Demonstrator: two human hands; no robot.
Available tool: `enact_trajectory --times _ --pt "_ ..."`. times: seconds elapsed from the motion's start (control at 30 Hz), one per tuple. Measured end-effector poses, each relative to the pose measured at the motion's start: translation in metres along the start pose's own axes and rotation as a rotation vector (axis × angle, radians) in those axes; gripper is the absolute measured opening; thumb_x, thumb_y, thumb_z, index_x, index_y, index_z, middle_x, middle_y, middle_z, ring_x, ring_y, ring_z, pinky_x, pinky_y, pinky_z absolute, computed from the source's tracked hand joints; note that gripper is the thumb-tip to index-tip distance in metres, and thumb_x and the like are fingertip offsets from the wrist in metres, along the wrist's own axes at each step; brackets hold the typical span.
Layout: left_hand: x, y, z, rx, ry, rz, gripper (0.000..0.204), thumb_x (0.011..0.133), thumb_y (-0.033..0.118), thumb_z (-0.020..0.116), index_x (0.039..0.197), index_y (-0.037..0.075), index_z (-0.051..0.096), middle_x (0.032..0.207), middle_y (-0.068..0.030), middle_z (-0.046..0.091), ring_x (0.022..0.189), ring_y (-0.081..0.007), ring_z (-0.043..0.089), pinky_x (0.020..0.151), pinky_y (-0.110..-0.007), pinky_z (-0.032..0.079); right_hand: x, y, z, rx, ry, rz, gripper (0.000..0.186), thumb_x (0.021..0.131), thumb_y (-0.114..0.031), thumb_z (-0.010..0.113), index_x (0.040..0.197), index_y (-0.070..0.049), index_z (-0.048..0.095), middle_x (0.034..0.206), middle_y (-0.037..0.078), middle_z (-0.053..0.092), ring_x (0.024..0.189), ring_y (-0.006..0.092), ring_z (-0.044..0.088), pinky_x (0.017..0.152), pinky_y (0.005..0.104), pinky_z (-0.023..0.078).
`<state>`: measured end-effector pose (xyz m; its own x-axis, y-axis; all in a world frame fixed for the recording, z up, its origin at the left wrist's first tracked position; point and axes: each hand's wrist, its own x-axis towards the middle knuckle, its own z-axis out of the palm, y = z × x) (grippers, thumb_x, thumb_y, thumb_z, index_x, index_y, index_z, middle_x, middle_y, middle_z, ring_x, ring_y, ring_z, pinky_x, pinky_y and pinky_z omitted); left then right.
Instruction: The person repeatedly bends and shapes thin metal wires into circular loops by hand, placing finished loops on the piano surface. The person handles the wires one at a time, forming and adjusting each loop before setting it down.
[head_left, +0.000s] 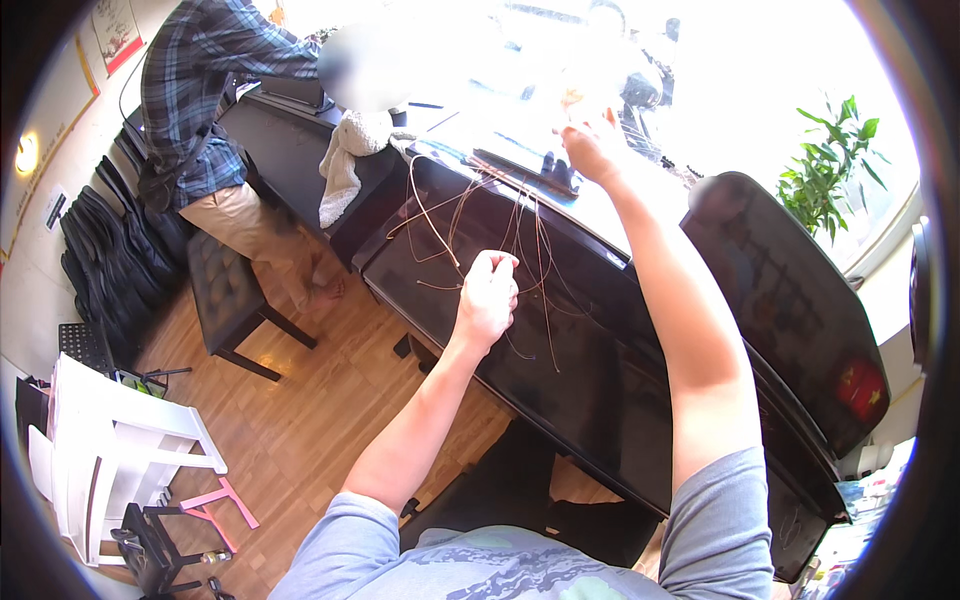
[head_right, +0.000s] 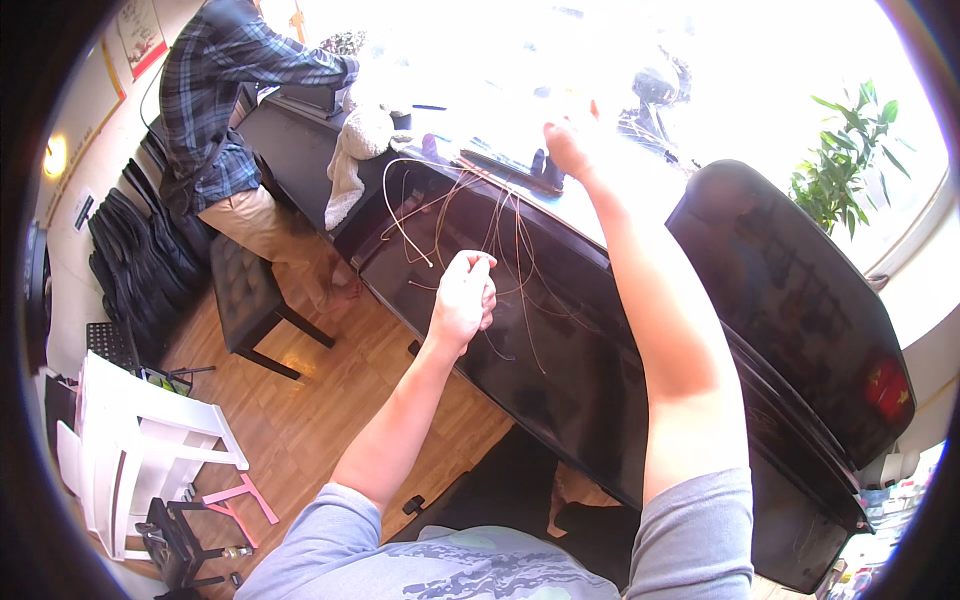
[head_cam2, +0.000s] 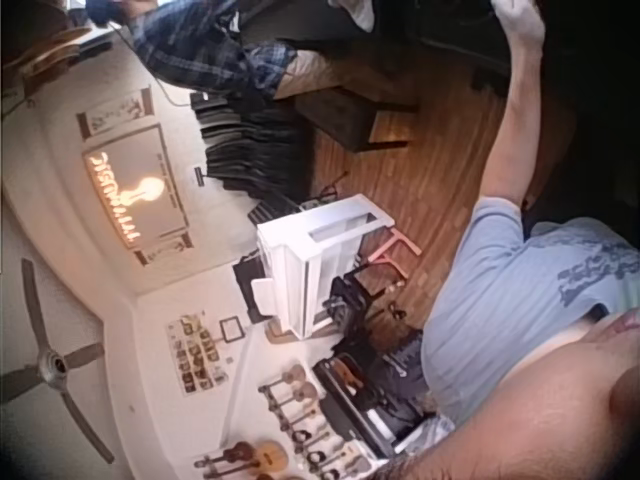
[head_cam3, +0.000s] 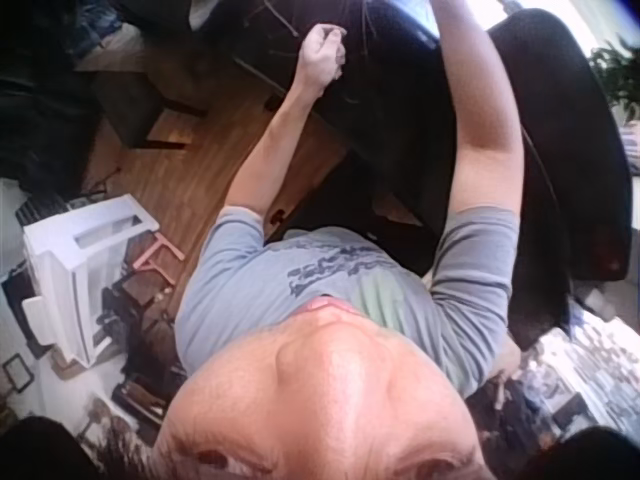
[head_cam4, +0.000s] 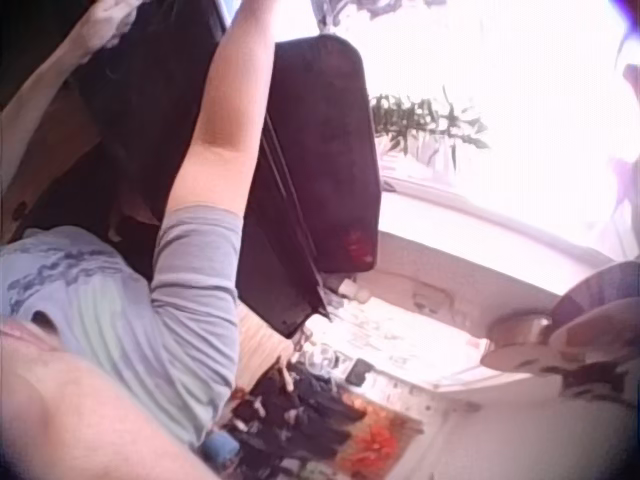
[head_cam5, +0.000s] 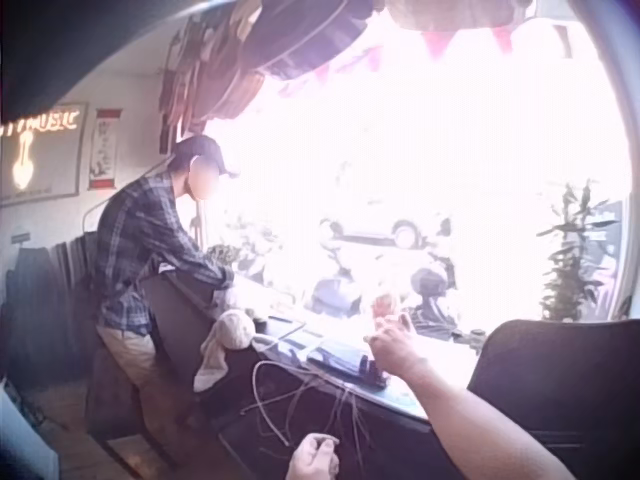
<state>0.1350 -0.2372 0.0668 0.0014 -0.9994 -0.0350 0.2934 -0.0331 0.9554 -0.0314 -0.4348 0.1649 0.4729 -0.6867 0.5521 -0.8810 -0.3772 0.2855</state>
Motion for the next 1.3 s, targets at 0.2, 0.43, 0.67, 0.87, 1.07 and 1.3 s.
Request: enact_trajectory --times 0.2,0.43,0.67,0.87,1.07,1.3 --pt "-0.016 -0.014 -0.002 0.227 0.047 0.165 0.024 0.1 0.015 0.048 0.12 0.003 0.048 0.076 -0.0001 0.057 0.069 -0.0085 0.055 0.064 -0.023 0.048 -0.092 -0.086 -0.111 0.7 0.102 -0.076 0.017 0.083 -0.003 0.06 0.098 -0.007 0.067 0.088 0.014 0.062 0.078 0.0275 0.061 0.068 0.0355 0.048" --pt "-0.077 -0.049 0.004 0.479 0.243 0.582 0.015 0.089 0.007 0.062 0.103 0.002 0.058 0.079 -0.0036 0.054 0.069 -0.0133 0.051 0.066 -0.028 0.044 -0.289 -0.108 -0.209 0.8 0.071 -0.12 0.022 0.073 -0.005 0.068 0.095 -0.01 0.066 0.072 0.004 0.057 0.066 0.0228 0.057 0.064 0.0338 0.044" --pt "-0.15 -0.075 0.104 0.509 -0.358 0.792 0.011 0.077 -0.002 0.067 0.085 0.005 0.063 0.072 -0.0053 0.056 0.064 -0.0198 0.054 0.062 -0.031 0.045 -0.48 -0.074 -0.223 0.455 0.065 0.596 0.009 0.078 -0.002 0.068 0.086 -0.006 0.067 0.07 0.007 0.06 0.065 0.0251 0.057 0.062 0.0363 0.043" --pt "-0.171 -0.115 0.188 0.684 -0.681 0.69 0.011 0.077 0.0 0.069 0.086 0.005 0.064 0.07 -0.0064 0.057 0.063 -0.0216 0.057 0.059 -0.033 0.047 -0.58 -0.009 -0.227 0.048 0.158 0.977 0.004 0.082 -0.012 0.067 0.086 -0.009 0.066 0.079 0.005 0.061 0.079 0.0257 0.059 0.072 0.0377 0.043" --pt "-0.179 -0.127 0.202 0.888 -0.744 0.965 0.01 0.075 0.002 0.07 0.083 0.005 0.064 0.072 -0.0058 0.057 0.068 -0.0239 0.057 0.062 -0.036 0.047 -0.668 0.048 -0.239 -0.534 0.037 1.394 0.034 0.087 -0.027 0.064 0.114 -0.008 0.062 0.107 0.011 0.06 0.104 0.0299 0.055 0.087 0.0418 0.042" --pt "-0.18 -0.131 0.198 0.9 -0.724 0.96 0.008 0.076 0.001 0.068 0.082 0.005 0.063 0.069 -0.006 0.054 0.065 -0.023 0.054 0.06 -0.035 0.044 -0.683 0.084 -0.249 -0.686 0.103 1.52 0.032 0.088 -0.027 0.063 0.114 -0.008 0.062 0.105 0.012 0.062 0.099 0.0304 0.06 0.082 0.044 0.047"
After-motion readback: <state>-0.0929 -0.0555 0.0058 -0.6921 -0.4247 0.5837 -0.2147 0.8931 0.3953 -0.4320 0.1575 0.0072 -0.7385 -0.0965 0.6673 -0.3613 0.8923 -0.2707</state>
